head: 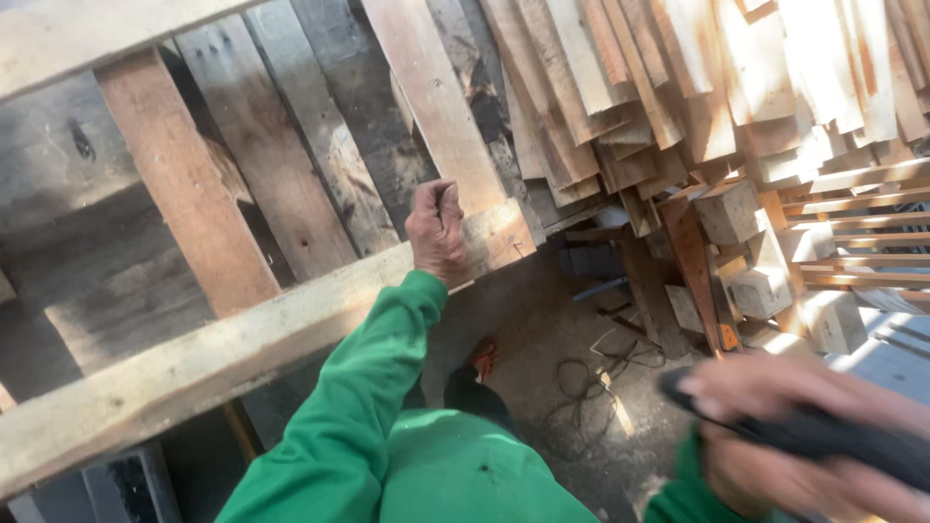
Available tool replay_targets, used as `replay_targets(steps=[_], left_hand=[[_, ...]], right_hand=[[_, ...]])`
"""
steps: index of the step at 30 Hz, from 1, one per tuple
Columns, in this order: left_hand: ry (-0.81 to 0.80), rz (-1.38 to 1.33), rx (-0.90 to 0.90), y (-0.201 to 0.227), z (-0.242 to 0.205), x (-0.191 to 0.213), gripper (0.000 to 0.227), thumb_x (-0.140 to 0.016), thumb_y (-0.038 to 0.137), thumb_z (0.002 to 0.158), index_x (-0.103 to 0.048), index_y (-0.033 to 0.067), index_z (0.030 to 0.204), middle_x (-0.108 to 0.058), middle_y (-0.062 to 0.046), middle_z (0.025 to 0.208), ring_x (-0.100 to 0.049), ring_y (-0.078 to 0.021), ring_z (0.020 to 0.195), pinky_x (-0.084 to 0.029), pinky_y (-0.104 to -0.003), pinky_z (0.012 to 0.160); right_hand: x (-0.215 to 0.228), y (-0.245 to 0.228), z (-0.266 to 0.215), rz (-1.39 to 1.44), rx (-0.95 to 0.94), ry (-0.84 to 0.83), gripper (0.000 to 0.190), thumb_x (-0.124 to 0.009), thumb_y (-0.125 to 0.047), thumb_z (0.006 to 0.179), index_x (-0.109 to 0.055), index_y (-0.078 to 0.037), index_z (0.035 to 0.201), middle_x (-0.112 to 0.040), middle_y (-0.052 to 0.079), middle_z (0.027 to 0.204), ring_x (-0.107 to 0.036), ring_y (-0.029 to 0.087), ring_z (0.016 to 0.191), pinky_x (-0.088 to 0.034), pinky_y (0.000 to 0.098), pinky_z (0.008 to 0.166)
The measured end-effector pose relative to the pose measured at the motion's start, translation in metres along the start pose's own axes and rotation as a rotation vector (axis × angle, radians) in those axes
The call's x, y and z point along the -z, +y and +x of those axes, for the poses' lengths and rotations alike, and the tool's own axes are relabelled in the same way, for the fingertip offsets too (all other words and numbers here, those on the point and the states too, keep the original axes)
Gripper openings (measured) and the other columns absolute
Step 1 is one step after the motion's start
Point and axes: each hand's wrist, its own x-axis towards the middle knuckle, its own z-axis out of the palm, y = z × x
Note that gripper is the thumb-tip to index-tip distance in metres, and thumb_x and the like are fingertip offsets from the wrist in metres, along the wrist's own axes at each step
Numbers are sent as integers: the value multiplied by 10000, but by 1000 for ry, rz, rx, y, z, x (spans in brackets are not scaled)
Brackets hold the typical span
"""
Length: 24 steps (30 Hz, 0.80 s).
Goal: The person assembles a wooden pallet by hammering nails into wooden planks. They repeatedly pick up nails from a container, position them on the planks, and hammer them in. The person also places additional wooden planks onto the pallet structure.
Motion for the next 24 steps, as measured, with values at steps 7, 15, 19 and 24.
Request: replay_targets(steps=[7,15,19,24], left_hand=[[23,-32,11,-4,3,-4,131,-607,170,1086,-597,48,1135,-602,-29,747,-570,-99,670,-506,-273,632],[35,-20,9,-6,6,-4,139,-637,162,1071,-614,50,1151,-623,-28,798,-570,-88,704,-511,-255,664],[79,63,-84,-7,6,-6,162,-619,102,1041,-610,43,1192,-594,-39,809,-542,-104,719,-513,-264,691],[38,16,-12,3,17,-3,251,-563,78,1022,-594,35,1267,-629,-64,818,-606,-120,738,-525,-268,716]], right_hand=[[-75,94,-61,-441,-927,250,320,-612,-358,977,-610,-45,1045,-616,71,707,-580,185,543,-501,356,502],[-3,11,-29,53,-85,137,402,-570,-436,1077,-603,-39,1127,-637,94,785,-620,181,599,-550,322,535],[-32,25,-25,-332,-237,171,371,-551,-422,1045,-592,-54,1062,-614,77,731,-591,159,550,-521,305,490],[-85,107,-51,-467,-1141,57,336,-527,-404,1005,-577,-72,981,-587,56,663,-555,132,489,-486,284,434]])
